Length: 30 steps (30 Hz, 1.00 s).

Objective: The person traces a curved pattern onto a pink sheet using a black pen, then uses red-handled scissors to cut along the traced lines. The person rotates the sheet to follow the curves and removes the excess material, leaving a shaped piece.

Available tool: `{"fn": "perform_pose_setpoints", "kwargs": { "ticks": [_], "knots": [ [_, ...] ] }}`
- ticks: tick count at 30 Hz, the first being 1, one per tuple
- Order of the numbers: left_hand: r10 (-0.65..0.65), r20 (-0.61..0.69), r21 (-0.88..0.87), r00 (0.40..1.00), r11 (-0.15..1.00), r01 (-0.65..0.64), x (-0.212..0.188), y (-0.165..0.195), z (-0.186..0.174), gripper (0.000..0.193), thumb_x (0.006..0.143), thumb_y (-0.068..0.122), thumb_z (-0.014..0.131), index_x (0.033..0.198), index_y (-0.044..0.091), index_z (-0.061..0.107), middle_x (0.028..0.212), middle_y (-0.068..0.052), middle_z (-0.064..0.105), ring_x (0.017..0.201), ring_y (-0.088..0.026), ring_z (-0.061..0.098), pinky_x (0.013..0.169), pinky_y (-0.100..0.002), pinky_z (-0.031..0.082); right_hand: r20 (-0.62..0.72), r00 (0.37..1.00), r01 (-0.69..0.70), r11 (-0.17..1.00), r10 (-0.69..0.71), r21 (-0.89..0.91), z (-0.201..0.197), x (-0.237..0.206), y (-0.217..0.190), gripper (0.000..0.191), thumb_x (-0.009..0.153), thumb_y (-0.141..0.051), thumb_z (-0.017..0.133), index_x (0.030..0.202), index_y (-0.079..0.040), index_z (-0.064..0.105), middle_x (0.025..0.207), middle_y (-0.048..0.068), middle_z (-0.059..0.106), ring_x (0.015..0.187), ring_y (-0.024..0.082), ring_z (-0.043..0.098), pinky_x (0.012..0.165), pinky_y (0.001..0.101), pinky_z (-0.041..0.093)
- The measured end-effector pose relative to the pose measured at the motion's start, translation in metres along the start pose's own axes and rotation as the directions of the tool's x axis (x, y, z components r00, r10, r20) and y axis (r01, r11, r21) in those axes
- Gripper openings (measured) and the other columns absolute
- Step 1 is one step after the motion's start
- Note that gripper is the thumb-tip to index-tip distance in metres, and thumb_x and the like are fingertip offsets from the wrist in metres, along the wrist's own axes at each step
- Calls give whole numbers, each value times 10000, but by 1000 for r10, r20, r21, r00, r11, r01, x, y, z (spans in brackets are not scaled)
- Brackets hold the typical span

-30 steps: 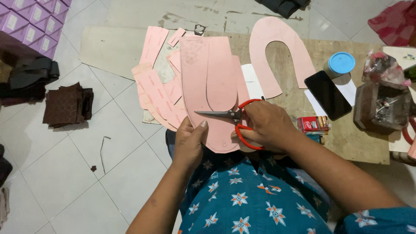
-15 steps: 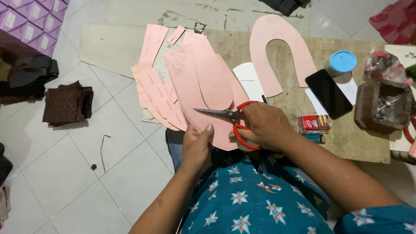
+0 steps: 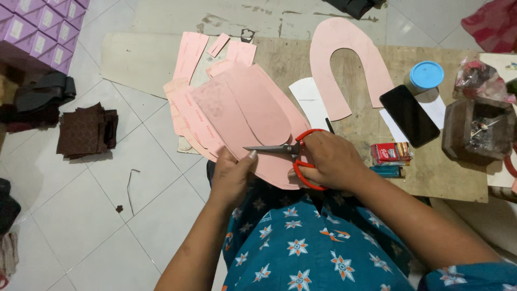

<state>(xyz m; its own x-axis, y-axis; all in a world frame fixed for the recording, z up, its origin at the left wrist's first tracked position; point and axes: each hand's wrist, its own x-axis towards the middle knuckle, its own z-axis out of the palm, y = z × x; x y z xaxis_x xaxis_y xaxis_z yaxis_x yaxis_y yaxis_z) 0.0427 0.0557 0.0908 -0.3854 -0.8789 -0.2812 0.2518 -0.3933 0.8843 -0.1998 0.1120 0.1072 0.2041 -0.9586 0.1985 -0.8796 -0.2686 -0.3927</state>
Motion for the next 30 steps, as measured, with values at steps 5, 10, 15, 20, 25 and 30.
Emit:
{"fn": "perform_pose_setpoints", "kwargs": {
  "ticks": [5,10,15,20,25,30],
  "knots": [
    [19,132,-28,991,999,-16,3,-16,-11,134,1046,136,614,999,14,584,748,13,498,606,-76,416,520,-237,338,-2,1000,-7,1000,7,2,-6,5,-3,622,657,-539,855,921,-35,606,866,166,634,800,375,631,678,483,507],
    [22,108,-81,994,997,-13,0,-11,-5,133,1003,116,599,1106,33,583,764,23,511,630,-72,437,544,-237,370,1,999,-38,998,38,45,-13,5,-7,623,631,-560,868,892,-51,621,819,137,636,771,357,638,648,477,498],
    [50,64,-151,997,988,-40,-5,4,13,253,995,93,589,1229,15,533,783,15,529,628,-73,444,543,-237,379,-47,999,5,1000,-4,15,-13,5,-5,603,657,-550,866,892,-54,618,811,127,637,764,351,647,632,465,506],
    [-224,-118,-196,967,960,199,-6,16,21,302,944,39,526,1245,32,504,878,-8,629,730,-87,583,653,-254,515,89,995,-48,997,53,-59,-9,8,-4,574,705,-538,834,914,-50,614,844,138,647,765,349,657,636,461,518],
    [-29,72,12,997,1000,28,-1,7,9,162,998,82,575,1128,-16,578,773,-1,546,623,-82,466,549,-248,404,27,1000,17,1000,-17,3,-8,10,-11,618,702,-562,815,935,-29,604,879,162,644,812,372,647,680,473,517],
    [-23,81,-80,996,996,30,2,-11,0,151,997,82,566,1126,3,564,745,11,517,608,-75,442,535,-248,379,102,991,-90,996,88,13,-11,11,-12,606,674,-584,824,934,-68,640,869,139,672,818,356,663,669,470,522]
  ]
}}
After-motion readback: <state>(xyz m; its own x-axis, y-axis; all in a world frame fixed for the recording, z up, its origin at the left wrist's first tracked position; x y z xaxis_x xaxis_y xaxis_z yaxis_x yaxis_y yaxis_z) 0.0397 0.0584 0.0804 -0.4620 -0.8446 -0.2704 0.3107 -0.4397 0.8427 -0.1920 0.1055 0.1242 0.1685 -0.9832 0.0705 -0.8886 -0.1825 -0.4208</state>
